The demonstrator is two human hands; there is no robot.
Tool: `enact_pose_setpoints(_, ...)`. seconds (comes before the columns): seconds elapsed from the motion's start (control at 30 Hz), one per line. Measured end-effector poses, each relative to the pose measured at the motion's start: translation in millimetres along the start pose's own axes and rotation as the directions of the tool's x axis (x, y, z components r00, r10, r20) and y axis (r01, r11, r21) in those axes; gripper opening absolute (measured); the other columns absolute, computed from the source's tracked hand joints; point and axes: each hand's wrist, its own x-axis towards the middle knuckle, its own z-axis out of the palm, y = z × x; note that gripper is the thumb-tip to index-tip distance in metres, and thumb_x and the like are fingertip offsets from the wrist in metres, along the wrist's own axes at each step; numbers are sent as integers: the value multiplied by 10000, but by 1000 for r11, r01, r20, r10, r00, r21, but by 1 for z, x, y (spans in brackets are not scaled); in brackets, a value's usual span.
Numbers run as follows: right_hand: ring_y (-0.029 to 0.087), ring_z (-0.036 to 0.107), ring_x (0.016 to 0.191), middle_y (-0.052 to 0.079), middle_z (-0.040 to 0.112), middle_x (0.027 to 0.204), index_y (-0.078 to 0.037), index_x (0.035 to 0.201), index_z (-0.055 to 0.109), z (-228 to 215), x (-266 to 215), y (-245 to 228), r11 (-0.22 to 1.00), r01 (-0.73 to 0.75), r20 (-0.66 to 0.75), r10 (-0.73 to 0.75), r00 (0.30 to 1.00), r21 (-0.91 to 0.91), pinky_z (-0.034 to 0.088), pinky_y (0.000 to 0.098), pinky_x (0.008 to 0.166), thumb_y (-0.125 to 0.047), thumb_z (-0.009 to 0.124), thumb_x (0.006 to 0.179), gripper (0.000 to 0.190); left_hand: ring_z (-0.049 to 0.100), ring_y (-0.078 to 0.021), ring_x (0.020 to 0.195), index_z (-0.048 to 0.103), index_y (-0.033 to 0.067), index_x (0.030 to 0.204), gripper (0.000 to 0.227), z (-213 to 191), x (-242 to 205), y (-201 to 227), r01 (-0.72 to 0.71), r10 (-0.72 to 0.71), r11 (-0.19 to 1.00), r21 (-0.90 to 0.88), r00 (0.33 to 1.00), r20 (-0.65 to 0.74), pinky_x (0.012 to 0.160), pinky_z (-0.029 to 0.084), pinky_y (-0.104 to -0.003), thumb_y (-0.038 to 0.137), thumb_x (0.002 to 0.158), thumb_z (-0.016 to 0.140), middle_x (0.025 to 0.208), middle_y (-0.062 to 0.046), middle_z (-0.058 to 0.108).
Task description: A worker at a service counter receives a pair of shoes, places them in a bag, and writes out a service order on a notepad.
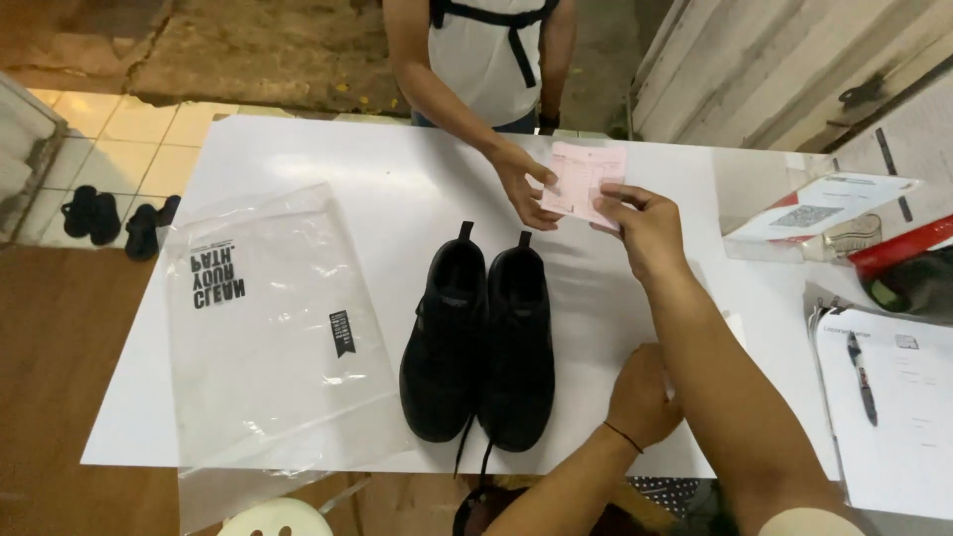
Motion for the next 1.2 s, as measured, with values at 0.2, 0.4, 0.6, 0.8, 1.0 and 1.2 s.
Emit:
enact_pose_setpoints(0.2, 321, 821, 1149, 211, 791, 1374, 65, 1316, 796, 30, 12, 3, 997, 5, 15, -3, 1000, -71, 800, 343, 972, -87, 895, 891, 462, 587, -351, 851, 492, 90, 855, 200, 24, -2, -40, 61, -75, 985, 161, 994, 84, 677, 429, -462, 23, 995, 618, 887, -109, 627)
enact_pose_setpoints(0.4, 368, 856, 937, 157, 763, 1399, 34, 1377, 781, 31, 17, 12, 999, 24, 80, -22, 997, -24, 803, 351, 917, -90, 884, 932, 473, 302, -206, 560, 117, 185, 626, 494, 50, -16, -84, -47, -19, 905, 423, 988, 152, 635, 246, -352, -117, 801, 467, 517, 26, 278)
enact_pose_setpoints(0.6, 189, 807, 820, 25, 713, 1364, -124, 1491, 744, -28, -10, 7, 945, 194, 16, -197, 980, -264, 562, 266, 621, -372, 746, 1127, 441, 668, -393, 784, 583, 3, 1217, 289, 6, -2, -20, 340, -341, 940, 27, 933, 116, 618, 462, -512, 264, 1110, 520, 912, -137, 711)
enact_pose_setpoints(0.8, 369, 829, 1021, 189, 817, 1136, -60, 1309, 871, -140, -34, 26, 526, 616, 424, -448, 787, -586, 638, 458, 917, -189, 839, 1120, 230, 774, -508, 1189, 562, -75, 1552, 397, -22, 25, -31, 338, -335, 938, 82, 941, -50, 943, 682, -588, 103, 1203, 627, 1300, -349, 754)
enact_pose_setpoints(1.0, 484, 593, 1530, 235, 678, 1575, -153, 1532, 731, -179, -11, 77, 209, 849, 749, -402, 527, -486, 507, 602, 1291, -451, 913, 957, 673, 773, -412, 1274, 617, 91, 1611, 445, -57, 60, -45, 475, -457, 868, 144, 878, -143, 1041, 666, -527, 195, 1185, 687, 1407, -259, 759)
enact_pose_setpoints(1.2, 390, 377, 1730, 213, 417, 1833, -159, 1803, 398, -178, -12, 106, -17, 827, 801, -262, 539, -562, 334, 471, 1446, -601, 876, 947, 1076, 812, -337, 1085, 728, 206, 1523, 412, -68, 55, -90, 477, -435, 864, 161, 868, -239, 873, 696, -468, 229, 1117, 799, 1294, -168, 810)
